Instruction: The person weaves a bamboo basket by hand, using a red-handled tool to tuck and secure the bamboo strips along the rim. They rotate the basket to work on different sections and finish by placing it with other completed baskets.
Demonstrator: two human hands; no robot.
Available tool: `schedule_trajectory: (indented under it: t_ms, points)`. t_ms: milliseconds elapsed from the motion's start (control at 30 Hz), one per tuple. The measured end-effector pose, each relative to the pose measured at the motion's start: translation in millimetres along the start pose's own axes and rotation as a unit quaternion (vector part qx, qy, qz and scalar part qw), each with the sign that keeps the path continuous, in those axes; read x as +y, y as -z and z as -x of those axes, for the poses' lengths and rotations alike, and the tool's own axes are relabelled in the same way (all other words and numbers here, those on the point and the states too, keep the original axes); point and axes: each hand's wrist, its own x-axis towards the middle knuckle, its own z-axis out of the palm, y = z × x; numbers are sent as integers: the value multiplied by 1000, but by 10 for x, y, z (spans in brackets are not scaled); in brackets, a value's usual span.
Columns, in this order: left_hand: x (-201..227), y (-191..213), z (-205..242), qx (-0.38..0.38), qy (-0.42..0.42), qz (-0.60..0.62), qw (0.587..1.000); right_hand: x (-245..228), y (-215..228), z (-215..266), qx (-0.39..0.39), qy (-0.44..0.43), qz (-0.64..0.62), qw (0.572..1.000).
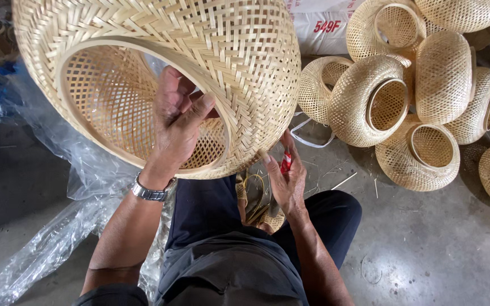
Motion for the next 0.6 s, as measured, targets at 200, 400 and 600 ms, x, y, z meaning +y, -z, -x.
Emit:
schedule_trajectory:
  t_ms: [200, 400, 600]
  points:
    - [-145, -205, -11, 8, -81, -22, 996, 16, -9, -5, 6, -21, 1, 1000]
    - [-453, -135, 85, 45, -14, -46, 998, -145, 73, -64, -1, -311, 252, 916]
    - [-462, -194, 154, 55, -32, -61, 996, -176, 317, -11, 0, -163, 167, 972]
